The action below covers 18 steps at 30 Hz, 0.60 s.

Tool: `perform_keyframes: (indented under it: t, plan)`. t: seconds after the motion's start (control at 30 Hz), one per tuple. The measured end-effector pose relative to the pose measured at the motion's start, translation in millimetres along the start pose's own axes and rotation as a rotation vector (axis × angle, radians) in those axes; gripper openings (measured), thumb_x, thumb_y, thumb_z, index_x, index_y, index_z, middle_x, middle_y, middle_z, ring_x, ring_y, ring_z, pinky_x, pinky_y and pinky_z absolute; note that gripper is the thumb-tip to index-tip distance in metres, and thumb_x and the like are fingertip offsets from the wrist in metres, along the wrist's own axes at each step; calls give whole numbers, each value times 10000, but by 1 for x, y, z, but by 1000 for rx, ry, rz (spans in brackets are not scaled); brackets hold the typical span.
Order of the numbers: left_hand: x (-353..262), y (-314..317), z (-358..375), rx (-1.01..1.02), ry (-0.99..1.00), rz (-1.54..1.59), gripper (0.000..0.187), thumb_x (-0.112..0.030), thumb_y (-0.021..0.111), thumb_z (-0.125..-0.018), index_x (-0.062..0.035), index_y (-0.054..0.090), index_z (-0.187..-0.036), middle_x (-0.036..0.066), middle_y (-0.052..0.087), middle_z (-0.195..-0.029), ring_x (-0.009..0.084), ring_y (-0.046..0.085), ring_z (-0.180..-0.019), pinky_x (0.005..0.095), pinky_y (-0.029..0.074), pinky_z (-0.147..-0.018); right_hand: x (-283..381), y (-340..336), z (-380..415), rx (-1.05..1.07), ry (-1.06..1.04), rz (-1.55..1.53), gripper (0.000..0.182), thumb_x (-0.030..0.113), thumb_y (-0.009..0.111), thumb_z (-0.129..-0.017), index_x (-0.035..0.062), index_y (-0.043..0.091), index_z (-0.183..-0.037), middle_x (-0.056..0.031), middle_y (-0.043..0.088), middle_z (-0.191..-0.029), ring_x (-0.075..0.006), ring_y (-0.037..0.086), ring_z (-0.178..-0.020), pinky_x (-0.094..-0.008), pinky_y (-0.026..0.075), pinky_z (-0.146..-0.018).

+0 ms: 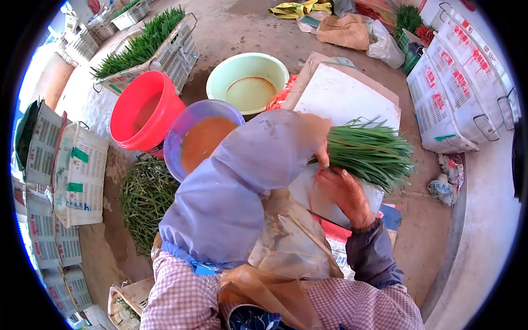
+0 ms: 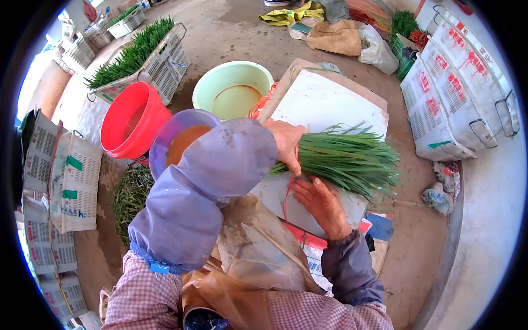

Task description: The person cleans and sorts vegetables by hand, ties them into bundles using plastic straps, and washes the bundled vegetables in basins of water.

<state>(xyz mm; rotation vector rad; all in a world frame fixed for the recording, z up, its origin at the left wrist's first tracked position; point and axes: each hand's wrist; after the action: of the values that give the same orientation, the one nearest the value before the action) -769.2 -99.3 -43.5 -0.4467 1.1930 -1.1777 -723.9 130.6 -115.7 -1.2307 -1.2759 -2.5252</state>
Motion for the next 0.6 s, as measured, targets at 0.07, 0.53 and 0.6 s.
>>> perform_keyframes:
  t: [0.07,0.53,0.6]
  plan:
    - [-1,3,8,-74,7,-21,814,-463,833,-501,-19,522,-1109,155,673,-922,326,640,-943,529,412,-850,4,3,-5,65,31,4,531,358,543,-956,17,416,-1342,-172,539,-1283,-289,494,-1218,-434,383,-1026]
    - [-13,14,90,-992,-104,-253,1004,-448,817,-515,17,408,-1305,143,599,-1033,303,584,-1041,676,169,-1039,33,67,-55,234,-439,227,544,301,578,-938,60,378,-1384,-92,457,-1362,-264,448,-1253,-448,373,-1043]
    - [-3,2,116,-1136,-134,-154,1083,-453,832,-523,26,341,-1361,162,573,-1109,309,556,-1102,672,138,-1056,42,102,-64,290,-529,384,524,261,591,-931,70,395,-1378,-87,485,-1346,-247,503,-1197,-421,405,-1010]
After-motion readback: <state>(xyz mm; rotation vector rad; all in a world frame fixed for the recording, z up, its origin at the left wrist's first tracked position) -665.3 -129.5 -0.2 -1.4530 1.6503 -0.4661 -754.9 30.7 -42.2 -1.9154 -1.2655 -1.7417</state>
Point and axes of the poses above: each hand's wrist, its own z-axis away from the middle knuckle, its own y-axis out of the palm, x = y × z
